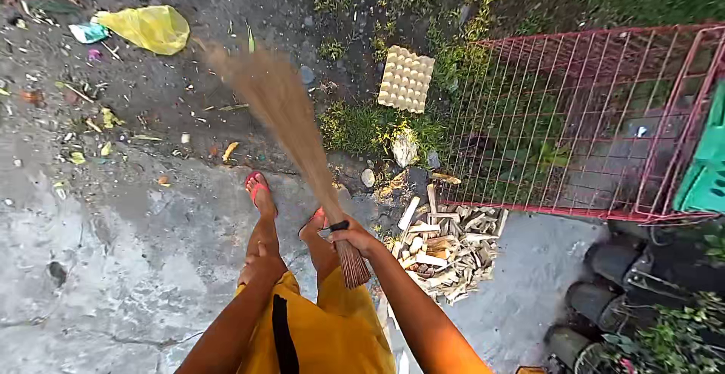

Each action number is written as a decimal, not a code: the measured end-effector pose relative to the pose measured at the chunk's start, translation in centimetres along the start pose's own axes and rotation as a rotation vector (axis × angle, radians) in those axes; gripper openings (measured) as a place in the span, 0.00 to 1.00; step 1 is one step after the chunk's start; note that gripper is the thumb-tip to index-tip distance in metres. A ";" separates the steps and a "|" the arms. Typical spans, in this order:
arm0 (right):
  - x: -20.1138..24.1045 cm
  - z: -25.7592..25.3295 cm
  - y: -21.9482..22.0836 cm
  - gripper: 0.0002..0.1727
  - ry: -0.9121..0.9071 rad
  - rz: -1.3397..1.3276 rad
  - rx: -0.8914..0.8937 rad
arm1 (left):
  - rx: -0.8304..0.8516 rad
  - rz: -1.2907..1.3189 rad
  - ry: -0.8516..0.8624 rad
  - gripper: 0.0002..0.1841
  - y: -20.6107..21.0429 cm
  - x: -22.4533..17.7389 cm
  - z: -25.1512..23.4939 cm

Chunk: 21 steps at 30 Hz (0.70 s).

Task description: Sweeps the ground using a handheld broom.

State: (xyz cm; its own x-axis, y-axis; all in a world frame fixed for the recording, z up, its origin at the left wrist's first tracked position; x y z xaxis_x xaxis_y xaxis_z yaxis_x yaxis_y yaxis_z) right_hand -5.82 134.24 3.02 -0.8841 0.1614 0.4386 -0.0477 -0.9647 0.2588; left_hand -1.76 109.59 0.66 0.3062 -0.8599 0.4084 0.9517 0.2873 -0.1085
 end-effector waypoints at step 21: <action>1.6 -7.7 8.4 0.20 0.220 -0.099 -0.428 | -0.098 -0.135 0.007 0.53 -5.3 2.8 -6.8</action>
State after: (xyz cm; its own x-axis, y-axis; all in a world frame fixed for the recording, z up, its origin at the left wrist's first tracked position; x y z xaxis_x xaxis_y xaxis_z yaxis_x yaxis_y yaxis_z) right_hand -11.25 124.78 -0.71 -0.9408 0.2531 0.2254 -0.2821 -0.9534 -0.1073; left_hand -5.77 102.81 -3.75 0.1749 -0.8909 0.4191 0.9819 0.1264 -0.1411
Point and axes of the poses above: each hand's wrist, its own z-axis away from the middle knuckle, its own y-axis out of the palm, x = y × z, the point moved 5 cm from there along -z, towards the middle knuckle, and after that the axes turned 11 degrees about -y, right-handed, at the moved point
